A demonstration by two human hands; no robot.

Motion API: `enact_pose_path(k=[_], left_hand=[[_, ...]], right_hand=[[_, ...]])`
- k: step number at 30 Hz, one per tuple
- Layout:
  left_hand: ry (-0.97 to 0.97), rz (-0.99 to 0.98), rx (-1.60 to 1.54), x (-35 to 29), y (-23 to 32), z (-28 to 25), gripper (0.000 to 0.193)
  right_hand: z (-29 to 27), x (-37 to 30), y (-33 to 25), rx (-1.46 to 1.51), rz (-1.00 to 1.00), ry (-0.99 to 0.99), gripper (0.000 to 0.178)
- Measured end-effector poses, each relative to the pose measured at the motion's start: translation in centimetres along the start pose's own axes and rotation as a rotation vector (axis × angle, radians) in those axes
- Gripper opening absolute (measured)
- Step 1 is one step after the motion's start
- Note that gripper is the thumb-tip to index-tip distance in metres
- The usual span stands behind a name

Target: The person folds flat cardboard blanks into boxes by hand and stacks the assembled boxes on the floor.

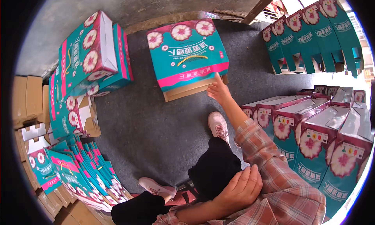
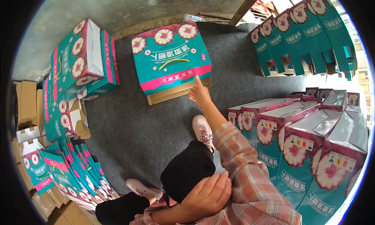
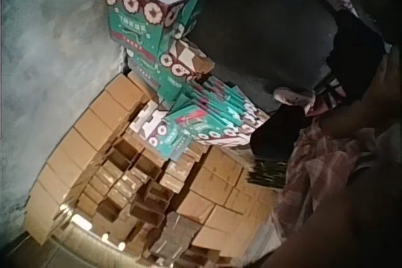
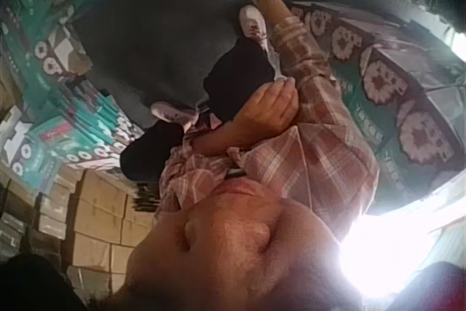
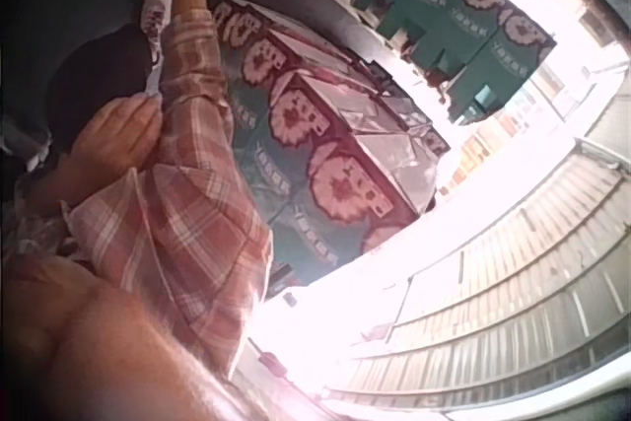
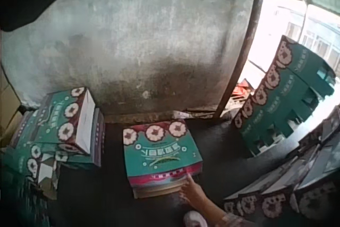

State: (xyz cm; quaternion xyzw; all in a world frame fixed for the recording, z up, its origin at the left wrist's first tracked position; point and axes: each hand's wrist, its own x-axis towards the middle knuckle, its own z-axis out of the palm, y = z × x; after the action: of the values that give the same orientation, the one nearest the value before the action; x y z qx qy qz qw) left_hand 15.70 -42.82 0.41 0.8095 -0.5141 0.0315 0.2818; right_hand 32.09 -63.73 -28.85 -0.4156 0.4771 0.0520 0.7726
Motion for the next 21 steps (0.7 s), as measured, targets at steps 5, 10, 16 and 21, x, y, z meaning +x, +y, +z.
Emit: enact_pose_path(k=[5,10,16,21], left_hand=[[0.073,-0.057,-0.014,-1.8,0.4,-0.8,0.02],[0.111,-0.086,0.077,-3.1,0.9,-1.5,0.019],[0.101,-0.096,0.207,-4.3,1.3,-1.8,0.019],[0.114,-0.062,0.186,-4.3,1.9,-2.1,0.019]], right_hand=[[6.2,2.4,0.5,0.169,0.082,-0.054,0.123],[7.7,5.9,-0.8,0.312,0.045,0.038,0.118],[7.6,5.6,0.0,0.393,-0.022,-0.055,0.085],[6.8,6.7,-0.8,0.359,-0.046,0.143,0.078]])
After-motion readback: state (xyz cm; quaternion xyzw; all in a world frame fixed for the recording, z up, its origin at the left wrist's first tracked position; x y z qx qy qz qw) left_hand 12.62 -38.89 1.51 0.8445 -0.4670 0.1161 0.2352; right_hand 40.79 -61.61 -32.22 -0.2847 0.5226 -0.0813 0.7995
